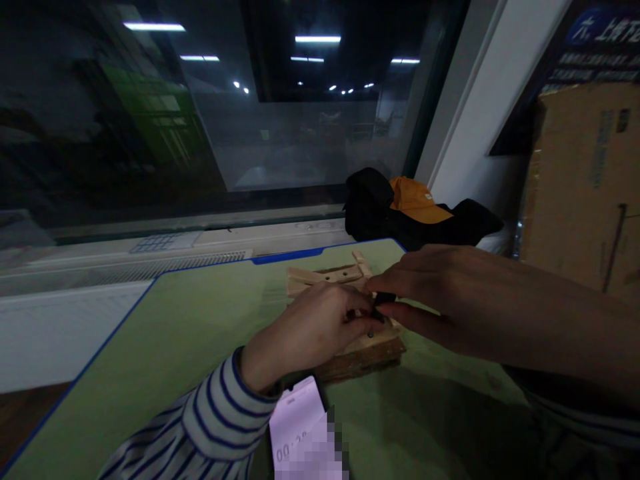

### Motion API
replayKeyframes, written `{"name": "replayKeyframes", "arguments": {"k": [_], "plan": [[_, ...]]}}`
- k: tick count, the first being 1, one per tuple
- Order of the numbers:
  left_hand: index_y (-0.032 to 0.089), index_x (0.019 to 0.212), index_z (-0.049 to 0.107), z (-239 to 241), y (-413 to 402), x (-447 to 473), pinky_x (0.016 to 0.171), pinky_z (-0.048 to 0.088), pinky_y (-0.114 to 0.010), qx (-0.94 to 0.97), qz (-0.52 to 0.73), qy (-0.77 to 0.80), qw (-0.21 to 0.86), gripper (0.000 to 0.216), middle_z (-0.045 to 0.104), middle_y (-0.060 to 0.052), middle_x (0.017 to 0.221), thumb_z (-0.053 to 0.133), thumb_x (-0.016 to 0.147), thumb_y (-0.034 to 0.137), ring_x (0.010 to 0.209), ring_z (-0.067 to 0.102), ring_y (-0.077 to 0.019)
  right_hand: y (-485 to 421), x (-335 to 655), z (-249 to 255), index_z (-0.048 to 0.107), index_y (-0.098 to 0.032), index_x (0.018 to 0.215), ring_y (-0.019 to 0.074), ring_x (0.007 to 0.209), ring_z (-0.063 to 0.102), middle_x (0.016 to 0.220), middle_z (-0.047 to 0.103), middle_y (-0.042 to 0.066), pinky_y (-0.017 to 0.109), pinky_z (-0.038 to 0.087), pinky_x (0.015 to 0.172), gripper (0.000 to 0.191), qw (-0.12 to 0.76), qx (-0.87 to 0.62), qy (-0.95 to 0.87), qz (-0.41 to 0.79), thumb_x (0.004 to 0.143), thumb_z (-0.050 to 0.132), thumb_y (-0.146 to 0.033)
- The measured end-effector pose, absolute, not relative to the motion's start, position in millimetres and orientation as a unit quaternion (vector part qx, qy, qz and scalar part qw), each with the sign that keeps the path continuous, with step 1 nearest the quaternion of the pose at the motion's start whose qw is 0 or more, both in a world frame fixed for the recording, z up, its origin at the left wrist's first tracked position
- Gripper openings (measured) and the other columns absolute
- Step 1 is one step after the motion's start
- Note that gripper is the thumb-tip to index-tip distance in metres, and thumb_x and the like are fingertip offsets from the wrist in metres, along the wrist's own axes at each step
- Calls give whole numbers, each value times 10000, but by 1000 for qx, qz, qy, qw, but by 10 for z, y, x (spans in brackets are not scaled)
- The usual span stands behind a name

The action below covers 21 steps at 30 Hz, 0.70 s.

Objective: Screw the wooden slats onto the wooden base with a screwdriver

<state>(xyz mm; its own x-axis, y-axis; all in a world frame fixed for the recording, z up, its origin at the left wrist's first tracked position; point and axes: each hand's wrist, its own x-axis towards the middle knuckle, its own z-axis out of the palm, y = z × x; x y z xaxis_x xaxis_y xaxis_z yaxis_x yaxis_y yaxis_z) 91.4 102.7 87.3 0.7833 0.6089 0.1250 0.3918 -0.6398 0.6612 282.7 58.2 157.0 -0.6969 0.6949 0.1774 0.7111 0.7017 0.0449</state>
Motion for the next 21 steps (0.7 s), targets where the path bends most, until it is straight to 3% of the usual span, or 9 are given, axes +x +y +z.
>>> {"name": "replayKeyframes", "arguments": {"k": [21], "plan": [[205, 932, 718, 890, 1020, 916, 697, 444, -267, 898, 200, 273, 280, 171, 733, -14, 894, 588, 892, 308, 803, 659, -170, 573, 2824, 1584, 647, -229, 907, 183, 837, 669, 959, 713, 5, 330, 496, 741, 135, 73, -394, -915, -40, 882, 518, -195]]}}
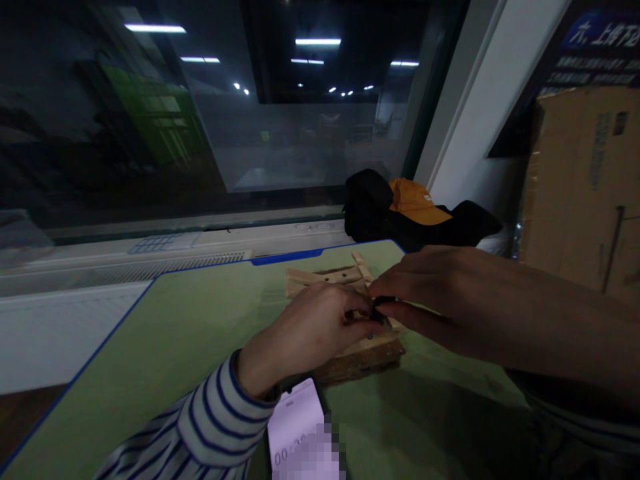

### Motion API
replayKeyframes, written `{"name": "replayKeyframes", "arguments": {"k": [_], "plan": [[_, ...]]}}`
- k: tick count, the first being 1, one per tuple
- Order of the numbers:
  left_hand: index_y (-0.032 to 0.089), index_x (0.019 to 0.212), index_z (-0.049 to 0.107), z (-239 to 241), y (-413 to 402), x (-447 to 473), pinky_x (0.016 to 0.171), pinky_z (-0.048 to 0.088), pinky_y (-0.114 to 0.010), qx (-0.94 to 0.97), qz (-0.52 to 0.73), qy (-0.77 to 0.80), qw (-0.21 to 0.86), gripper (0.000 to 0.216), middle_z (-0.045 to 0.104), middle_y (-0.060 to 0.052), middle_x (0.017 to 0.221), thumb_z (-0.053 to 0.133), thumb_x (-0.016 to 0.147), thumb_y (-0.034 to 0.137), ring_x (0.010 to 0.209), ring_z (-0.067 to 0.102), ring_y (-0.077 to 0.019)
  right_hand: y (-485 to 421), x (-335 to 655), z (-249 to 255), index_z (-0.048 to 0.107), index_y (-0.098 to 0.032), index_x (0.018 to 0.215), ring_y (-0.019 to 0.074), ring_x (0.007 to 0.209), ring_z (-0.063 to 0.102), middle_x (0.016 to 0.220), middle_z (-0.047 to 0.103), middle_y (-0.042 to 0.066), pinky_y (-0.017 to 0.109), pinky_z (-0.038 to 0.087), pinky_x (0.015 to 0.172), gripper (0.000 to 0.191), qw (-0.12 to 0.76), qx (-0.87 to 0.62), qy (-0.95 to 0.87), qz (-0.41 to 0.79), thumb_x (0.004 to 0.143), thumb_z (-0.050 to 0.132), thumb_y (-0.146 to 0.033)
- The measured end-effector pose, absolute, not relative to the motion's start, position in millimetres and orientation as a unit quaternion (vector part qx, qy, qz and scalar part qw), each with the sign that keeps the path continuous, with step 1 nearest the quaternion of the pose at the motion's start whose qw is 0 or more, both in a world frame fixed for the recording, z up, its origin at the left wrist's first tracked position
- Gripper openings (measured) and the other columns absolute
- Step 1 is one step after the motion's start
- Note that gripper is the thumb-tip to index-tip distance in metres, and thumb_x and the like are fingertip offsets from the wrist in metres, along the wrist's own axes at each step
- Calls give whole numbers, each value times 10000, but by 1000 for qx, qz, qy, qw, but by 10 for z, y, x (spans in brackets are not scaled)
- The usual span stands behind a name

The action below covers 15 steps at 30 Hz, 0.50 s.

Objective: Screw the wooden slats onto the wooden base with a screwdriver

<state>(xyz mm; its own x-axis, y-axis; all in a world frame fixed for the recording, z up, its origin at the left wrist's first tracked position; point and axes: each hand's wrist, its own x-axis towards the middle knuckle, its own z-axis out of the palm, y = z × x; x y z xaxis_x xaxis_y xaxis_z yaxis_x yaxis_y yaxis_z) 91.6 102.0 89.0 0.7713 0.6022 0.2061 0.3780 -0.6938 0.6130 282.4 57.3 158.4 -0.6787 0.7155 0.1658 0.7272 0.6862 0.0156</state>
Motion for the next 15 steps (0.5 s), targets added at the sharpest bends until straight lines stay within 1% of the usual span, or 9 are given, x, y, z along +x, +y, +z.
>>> {"name": "replayKeyframes", "arguments": {"k": [6, 11, 15], "plan": [[215, 965, 721, 873, 1030, 910, 710, 457, -274, 893, 183, 281, 300, 184, 740, -20, 918, 569, 901, 298, 809, 664, -174, 579, 2827, 1587, 652, -218, 887, 170, 801, 669, 950, 713, 15, 305, 488, 693, 162, 75, -388, -918, -31, 900, 491, -214], [218, 992, 709, 874, 1029, 903, 709, 463, -271, 890, 180, 278, 313, 186, 731, -21, 925, 569, 903, 302, 813, 657, -172, 587, 2809, 1592, 663, -209, 887, 166, 771, 664, 913, 712, 24, 303, 480, 691, 163, 72, -391, -917, -26, 892, 500, -205], [218, 979, 706, 885, 1019, 899, 704, 458, -264, 890, 179, 276, 315, 183, 725, -15, 919, 563, 909, 309, 811, 654, -165, 571, 2820, 1590, 666, -199, 871, 164, 741, 659, 873, 711, 32, 297, 473, 679, 162, 82, -392, -916, -33, 891, 506, -215]]}}
